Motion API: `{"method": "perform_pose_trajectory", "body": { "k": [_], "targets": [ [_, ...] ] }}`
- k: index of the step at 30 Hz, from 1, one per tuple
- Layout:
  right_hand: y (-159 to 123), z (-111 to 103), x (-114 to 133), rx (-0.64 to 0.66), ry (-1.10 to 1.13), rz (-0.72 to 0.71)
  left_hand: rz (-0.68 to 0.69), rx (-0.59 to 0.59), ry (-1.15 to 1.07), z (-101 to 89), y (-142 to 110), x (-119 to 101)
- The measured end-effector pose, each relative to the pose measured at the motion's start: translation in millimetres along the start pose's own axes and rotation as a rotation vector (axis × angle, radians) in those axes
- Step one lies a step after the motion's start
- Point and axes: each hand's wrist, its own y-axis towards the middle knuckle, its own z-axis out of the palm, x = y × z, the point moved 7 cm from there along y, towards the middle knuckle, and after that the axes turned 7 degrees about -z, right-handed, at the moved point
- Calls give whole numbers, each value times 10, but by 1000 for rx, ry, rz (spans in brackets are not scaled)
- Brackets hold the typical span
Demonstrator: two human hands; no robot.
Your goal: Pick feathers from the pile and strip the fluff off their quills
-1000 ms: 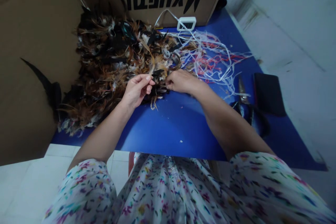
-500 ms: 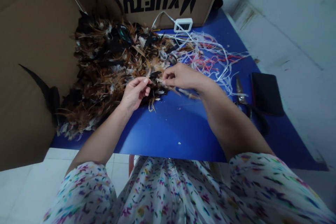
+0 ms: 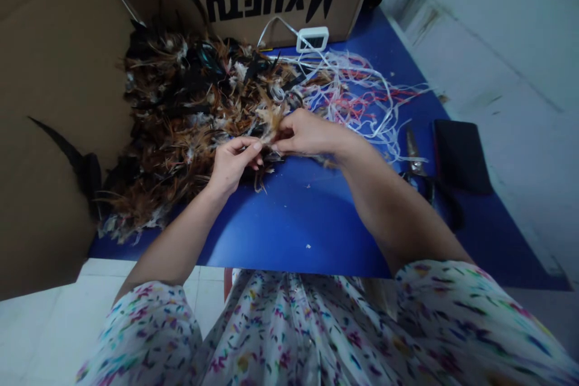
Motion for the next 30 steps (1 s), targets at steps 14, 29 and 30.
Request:
{"method": "perform_pose_trajectory", "body": {
  "k": [14,29,30],
  "targets": [
    [-6,-2,30,0,-83,4,91,-44,68,-13,-18,-82],
    [-29,-152,-98,-120,55,-30,-102,-171,-111,-153,56,-12],
    [-27,-151,-121,-140,57,-19,-124,-182,-157,-168,65,2]
  ]
}}
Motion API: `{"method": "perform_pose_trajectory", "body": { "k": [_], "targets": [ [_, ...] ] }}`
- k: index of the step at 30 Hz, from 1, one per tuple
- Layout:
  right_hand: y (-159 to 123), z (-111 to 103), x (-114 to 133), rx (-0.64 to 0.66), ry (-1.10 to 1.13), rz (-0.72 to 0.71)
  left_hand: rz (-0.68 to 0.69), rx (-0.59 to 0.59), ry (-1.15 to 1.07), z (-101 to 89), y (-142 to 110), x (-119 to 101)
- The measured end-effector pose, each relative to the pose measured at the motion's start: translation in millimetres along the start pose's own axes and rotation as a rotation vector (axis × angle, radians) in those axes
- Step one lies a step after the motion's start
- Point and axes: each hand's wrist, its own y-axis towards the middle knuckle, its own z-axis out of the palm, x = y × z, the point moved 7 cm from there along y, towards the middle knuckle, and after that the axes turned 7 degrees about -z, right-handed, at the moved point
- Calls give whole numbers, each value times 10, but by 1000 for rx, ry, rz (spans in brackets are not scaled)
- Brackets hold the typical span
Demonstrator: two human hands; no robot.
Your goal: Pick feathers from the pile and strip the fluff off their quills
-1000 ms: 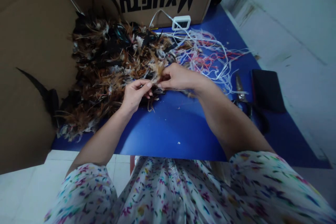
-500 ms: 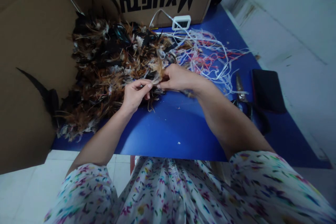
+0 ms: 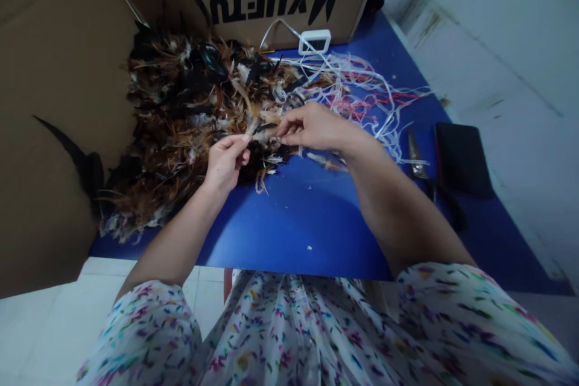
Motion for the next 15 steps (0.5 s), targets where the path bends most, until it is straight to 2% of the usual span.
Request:
{"method": "perform_pose_trajectory", "body": {
  "k": [4,9,12,15],
  "targets": [
    [34,126,17,-70,21,4,-65,1,-126,-12,20,35],
    [93,343,153,-180,123,-25,-82,2,-125,19,-14,36],
    [96,358,166,-258,130,-25,-103,12,-119,39,-30,50],
    [94,328,153,-282,135,-52,-132,33,-126,48,-28,77]
  ]
}}
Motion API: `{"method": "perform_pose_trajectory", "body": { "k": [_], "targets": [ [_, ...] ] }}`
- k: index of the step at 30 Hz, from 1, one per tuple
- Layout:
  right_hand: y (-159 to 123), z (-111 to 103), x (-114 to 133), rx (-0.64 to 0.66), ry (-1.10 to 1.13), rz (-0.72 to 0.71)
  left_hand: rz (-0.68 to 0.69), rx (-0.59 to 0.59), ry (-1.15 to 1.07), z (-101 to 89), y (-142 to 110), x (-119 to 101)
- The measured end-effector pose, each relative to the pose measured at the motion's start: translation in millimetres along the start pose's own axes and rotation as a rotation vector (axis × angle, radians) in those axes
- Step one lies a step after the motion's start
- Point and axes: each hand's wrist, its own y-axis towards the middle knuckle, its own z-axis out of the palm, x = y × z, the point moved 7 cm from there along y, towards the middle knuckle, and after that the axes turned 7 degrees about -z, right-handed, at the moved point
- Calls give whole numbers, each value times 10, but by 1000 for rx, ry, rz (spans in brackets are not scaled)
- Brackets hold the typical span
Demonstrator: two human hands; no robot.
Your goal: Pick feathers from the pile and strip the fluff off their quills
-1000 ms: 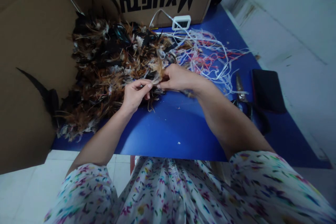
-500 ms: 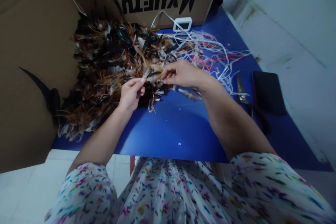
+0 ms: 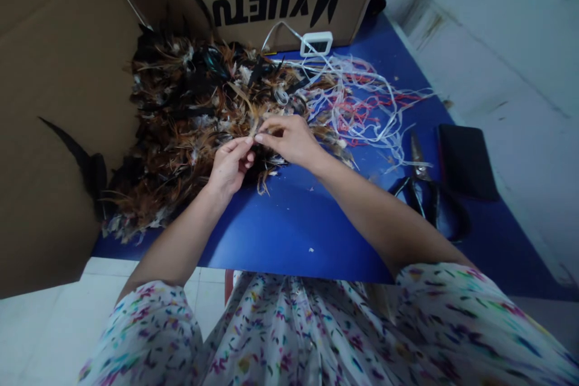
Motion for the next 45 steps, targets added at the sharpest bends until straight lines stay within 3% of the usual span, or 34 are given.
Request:
{"method": "perform_pose_trajectory", "body": {
  "k": [11,27,38,45],
  "targets": [
    [59,-143,43,-5,105,-134,-117,136,-28,62,5,76],
    [41,-152,82,40,5,-181,-140,150,-6,82,-11,81],
    [11,-132,196,68,0,-298,-123,154,29,74,2,90],
    [20,-127,158,77,7,-251,-68,109,81,76,-22,34]
  ]
}}
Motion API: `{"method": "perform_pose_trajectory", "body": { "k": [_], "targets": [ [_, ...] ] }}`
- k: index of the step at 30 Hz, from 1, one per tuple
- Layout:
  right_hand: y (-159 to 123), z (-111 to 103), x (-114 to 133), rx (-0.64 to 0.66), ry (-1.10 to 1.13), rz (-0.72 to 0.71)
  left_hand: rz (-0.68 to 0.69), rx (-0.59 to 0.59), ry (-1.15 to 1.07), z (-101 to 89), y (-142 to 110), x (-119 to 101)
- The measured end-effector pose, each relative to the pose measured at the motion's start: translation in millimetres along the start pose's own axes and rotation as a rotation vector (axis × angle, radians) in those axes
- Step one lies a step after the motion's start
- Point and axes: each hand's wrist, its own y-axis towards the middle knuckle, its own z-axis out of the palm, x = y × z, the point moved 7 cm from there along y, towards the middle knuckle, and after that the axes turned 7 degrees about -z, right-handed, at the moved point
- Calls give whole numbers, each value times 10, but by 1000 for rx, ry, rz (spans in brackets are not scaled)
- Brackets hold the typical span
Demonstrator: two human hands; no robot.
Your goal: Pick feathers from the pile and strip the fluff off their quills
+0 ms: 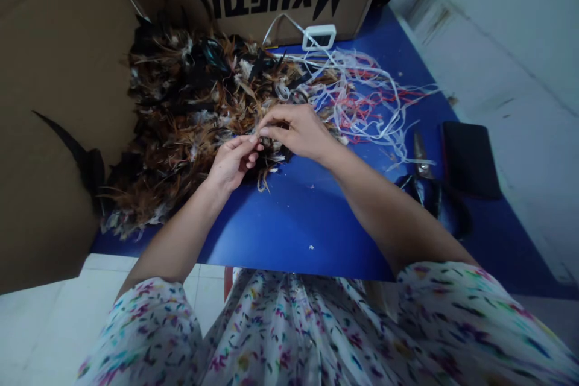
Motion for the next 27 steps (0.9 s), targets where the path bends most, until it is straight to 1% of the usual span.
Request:
{"method": "perform_pose_trajectory", "body": {
  "k": [4,8,12,15,17,20,22,24,27],
  "targets": [
    [18,-118,5,-79,69,33,49,-26,52,-17,-9,-42],
    [19,-354,35,-187,101,35,90,-29,45,-41,7,-66],
    [-4,-572,2,-273,93,106,118,-45,12,-73,20,-90],
    [-48,-631,-48,-278,50,177,138,-52,-7,-85,13,-121],
    [-112,-611,-111,-230,4,219,146,-46,-18,-80,4,-140],
    [-282,-541,-256,-87,-101,247,156,-36,-27,-66,-7,-155],
    [-434,-513,-360,18,-238,244,166,-29,-26,-54,-11,-155],
    [-579,-512,-446,81,-383,245,171,-22,-22,-42,-11,-148],
    [-728,-473,-533,167,-588,297,170,-19,-18,-28,-9,-135]
  ]
}}
